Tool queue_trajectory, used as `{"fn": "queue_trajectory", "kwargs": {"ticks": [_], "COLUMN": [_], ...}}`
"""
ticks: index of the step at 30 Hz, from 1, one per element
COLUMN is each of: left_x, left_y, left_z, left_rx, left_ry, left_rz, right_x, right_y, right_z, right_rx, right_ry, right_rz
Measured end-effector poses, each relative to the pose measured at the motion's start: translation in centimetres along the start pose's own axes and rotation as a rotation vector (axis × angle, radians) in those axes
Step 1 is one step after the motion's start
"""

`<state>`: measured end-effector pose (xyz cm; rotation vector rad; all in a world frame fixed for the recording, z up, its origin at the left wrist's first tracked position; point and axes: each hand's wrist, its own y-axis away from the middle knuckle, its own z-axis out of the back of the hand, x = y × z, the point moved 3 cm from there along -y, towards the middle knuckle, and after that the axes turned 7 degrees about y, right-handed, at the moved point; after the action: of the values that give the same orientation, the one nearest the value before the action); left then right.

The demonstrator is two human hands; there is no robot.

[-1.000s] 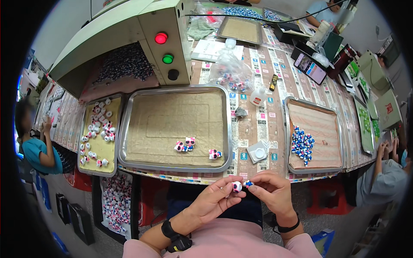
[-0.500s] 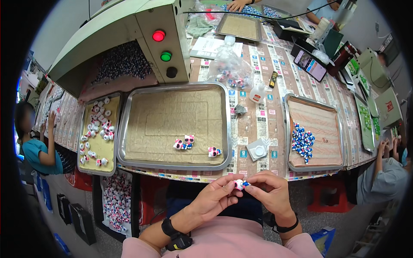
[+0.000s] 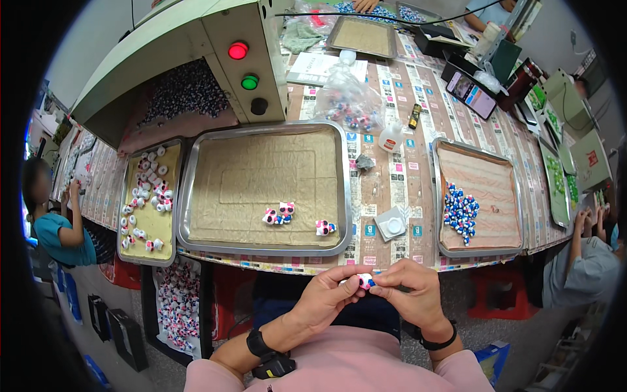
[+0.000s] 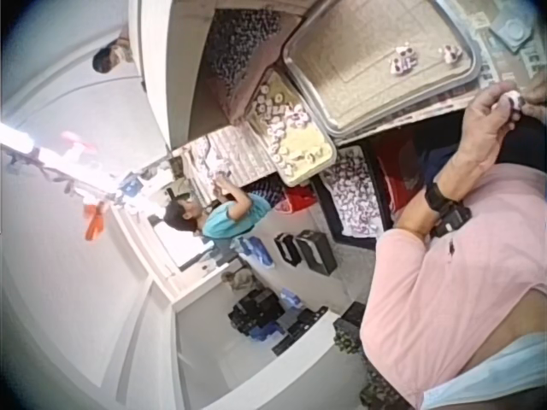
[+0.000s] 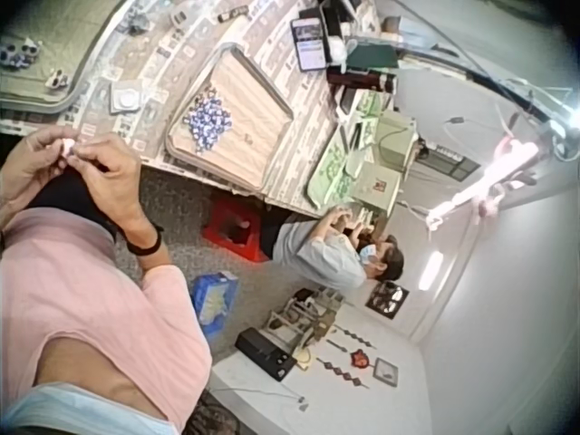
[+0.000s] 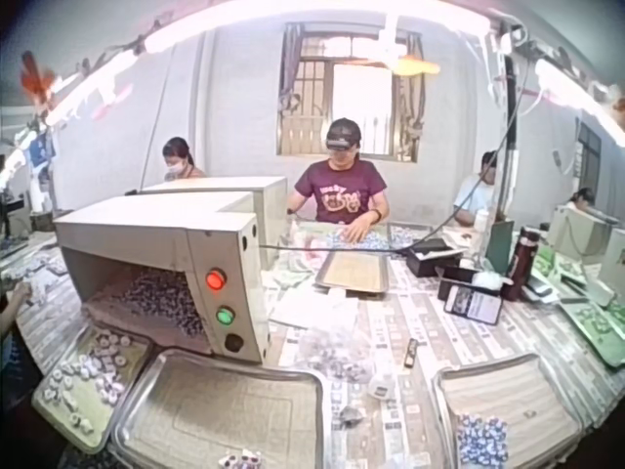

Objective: The person assembles small decorative items by hand, picking up white cylindrical pieces and blue spherical pieces from trays on the table. They combine these components into small units and place the finished items onto a central tray. The process is repetitive and involves handling multiple small parts one at a time.

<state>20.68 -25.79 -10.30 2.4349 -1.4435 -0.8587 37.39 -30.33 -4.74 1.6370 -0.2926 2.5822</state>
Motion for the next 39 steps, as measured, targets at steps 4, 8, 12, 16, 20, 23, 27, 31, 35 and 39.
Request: {"fn": "queue_trajectory", "kwargs": {"ticks": [4, 8, 12, 16, 20, 23, 27, 31, 35, 39], "left_x": [-0.5, -2.8, -6.9, -10.9, -12.0, -11.8, -11.3, -8.7, -6.3, -4.3], "left_y": [0.2, 1.1, 1.7, 1.4, 1.3, 1.2, 1.4, 1.8, 1.6, 1.2], "left_z": [0.2, -0.9, -0.6, 0.6, 0.2, -0.1, -0.1, -0.3, -1.7, -1.3], "left_rx": [-0.047, -0.095, -0.162, -0.304, -0.295, -0.320, -0.265, -0.094, 0.094, 0.164], "left_ry": [-0.119, -0.407, -0.710, -1.234, -1.569, -1.533, -1.232, -0.512, -0.165, -0.026], "left_rz": [-0.024, -0.094, -0.367, -0.643, -0.766, -0.841, -0.713, -0.331, -0.060, 0.099], "right_x": [0.2, 0.5, 1.5, 0.3, -2.6, -3.8, -6.5, -6.9, -7.1, -7.3], "right_y": [-0.3, -0.6, -0.9, -0.6, 0.0, 0.1, 0.7, 0.0, -1.7, -2.3], "right_z": [-0.3, -0.6, 0.4, 3.1, 6.8, 9.8, 12.7, 12.0, 10.7, 10.1], "right_rx": [0.028, 0.050, -0.010, -0.190, -0.438, -0.570, -0.595, -0.516, -0.401, -0.369], "right_ry": [0.013, 0.013, -0.016, 0.113, 0.264, 0.407, 0.644, 0.727, 0.822, 0.893], "right_rz": [0.006, 0.048, -0.003, 0.063, -0.046, -0.133, -0.132, -0.090, -0.059, -0.038]}}
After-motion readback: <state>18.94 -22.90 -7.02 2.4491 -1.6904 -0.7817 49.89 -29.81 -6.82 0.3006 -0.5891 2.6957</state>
